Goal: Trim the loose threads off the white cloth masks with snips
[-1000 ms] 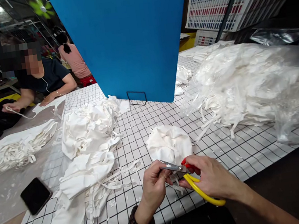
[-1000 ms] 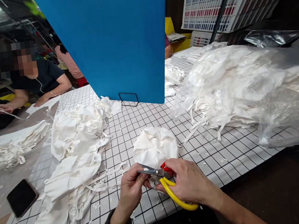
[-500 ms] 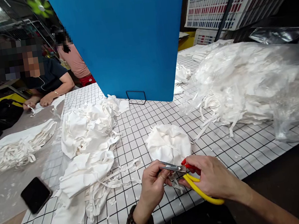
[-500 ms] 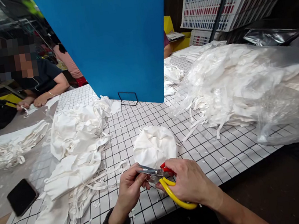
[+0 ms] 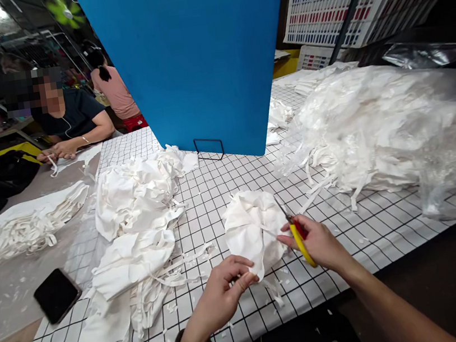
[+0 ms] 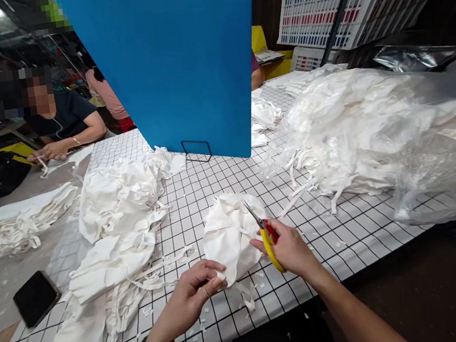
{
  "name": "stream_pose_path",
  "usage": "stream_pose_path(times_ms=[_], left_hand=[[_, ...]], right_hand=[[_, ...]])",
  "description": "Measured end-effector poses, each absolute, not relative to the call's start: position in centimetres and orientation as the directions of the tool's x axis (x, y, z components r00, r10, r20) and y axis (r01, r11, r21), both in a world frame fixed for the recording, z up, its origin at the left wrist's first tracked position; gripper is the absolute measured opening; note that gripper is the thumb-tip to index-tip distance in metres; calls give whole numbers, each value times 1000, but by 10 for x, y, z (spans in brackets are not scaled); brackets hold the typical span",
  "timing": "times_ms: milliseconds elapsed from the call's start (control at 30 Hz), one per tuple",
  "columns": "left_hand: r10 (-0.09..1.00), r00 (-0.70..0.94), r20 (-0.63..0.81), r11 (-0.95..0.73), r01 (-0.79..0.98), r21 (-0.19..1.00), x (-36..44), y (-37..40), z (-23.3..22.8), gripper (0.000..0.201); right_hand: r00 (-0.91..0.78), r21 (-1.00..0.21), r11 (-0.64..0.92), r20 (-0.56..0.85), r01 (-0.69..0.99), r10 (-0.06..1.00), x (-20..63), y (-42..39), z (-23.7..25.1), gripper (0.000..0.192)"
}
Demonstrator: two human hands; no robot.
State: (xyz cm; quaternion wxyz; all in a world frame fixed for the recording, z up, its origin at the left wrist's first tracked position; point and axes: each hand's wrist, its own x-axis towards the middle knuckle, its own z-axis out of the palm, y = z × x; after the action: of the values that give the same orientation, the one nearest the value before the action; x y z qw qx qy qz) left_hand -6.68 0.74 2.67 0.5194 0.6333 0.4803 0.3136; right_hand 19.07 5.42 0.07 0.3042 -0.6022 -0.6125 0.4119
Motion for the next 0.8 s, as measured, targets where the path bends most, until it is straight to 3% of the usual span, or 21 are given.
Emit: stream_pose_path(times_ms=[67,133,300,367,433,533,633,700,800], left_hand=[[939,318,-133,-50,508,860,-78,8,34,32],[964,243,-113,-67,625,778,-80,17,41,38],[952,199,-235,28,703,711,-43,75,46,50],[923,231,-309,59,709,703,-26,101,41,53],[887,285,-362,61,707,705,-16,120,36,51],[827,372,-422,69,678,732,-17,130,33,42],[795,439,-418,76,611,788,-34,120,36,34],[777,502,-379,108,487,867,-44,108,42,34],[757,590,-280,180,224,958,-48,89,57,32]], right_hand=[[-46,-835,-66,-108,546,993,185,65,-15,33],[-40,-804,-37,-75,594,996,174,73,-27,26],[-21,-796,34,26,605,999,154,70,-23,11],[-70,-767,150,136,624,988,149,62,-13,1],[-148,-708,293,260,643,954,144,51,-5,7],[-245,-711,372,281,596,928,141,37,1,7],[-219,-875,211,124,435,968,149,37,1,6],[-132,-951,92,55,297,990,156,46,-2,19],[-83,-985,69,56,158,995,158,66,-10,34]])
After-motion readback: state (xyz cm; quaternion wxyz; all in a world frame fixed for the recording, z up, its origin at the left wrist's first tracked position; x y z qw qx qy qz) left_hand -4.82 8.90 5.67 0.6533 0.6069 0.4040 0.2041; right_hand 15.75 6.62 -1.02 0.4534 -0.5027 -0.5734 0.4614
